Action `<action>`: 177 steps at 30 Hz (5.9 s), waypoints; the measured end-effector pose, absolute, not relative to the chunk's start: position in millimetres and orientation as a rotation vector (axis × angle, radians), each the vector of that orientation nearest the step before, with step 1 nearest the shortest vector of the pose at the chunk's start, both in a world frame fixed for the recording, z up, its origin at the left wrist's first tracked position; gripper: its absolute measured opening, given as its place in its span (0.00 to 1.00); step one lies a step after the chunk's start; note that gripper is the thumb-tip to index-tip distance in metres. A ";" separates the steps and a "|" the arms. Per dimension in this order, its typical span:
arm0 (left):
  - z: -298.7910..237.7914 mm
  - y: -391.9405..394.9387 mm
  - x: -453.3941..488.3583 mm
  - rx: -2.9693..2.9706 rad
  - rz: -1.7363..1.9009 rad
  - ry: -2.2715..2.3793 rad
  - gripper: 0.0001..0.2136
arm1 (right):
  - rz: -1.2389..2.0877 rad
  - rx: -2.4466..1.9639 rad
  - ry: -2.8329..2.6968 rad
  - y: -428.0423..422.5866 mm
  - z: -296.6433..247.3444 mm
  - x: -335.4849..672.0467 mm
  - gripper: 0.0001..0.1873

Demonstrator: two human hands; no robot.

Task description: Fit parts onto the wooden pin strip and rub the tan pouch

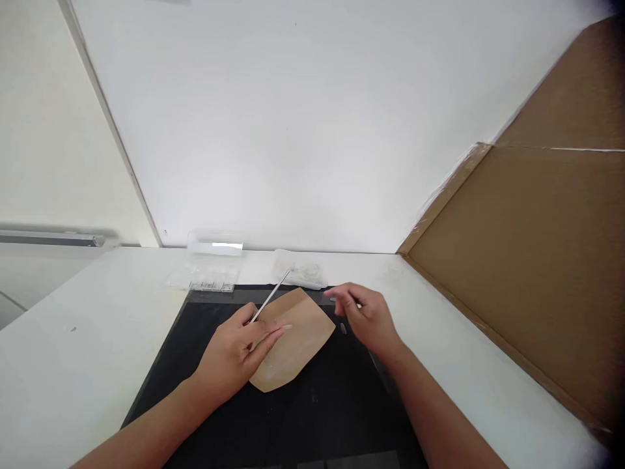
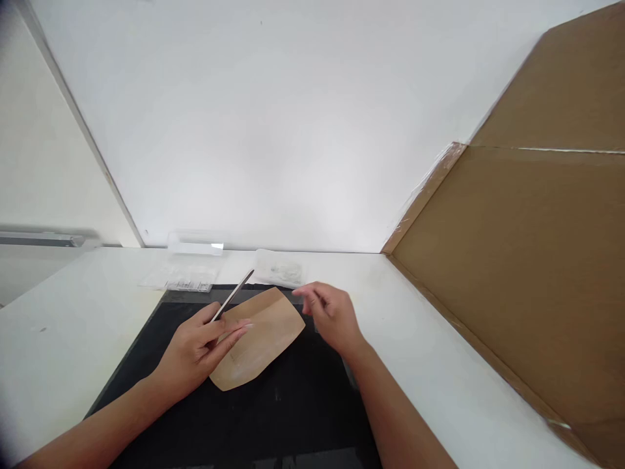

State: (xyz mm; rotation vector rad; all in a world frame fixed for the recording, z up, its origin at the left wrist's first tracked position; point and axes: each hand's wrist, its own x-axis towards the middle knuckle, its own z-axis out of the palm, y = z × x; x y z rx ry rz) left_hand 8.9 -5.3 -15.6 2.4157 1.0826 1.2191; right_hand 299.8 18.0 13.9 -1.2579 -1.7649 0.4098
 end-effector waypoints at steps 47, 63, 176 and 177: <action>12.4 -20.9 18.9 2.118 0.847 0.948 0.23 | 0.432 -0.871 -1.746 -19.6 -2.6 231.2 0.10; 21.0 -27.6 27.7 1.984 0.874 0.867 0.22 | 0.240 -0.968 -1.727 -18.7 -13.0 223.4 0.04; 0.0 -12.5 33.4 1.546 0.837 0.954 0.26 | -0.327 -1.027 -1.880 -3.6 -24.5 224.5 0.07; 0.3 -13.8 34.0 1.517 0.848 0.966 0.27 | -0.322 -1.039 -1.871 -4.4 -22.8 223.9 0.08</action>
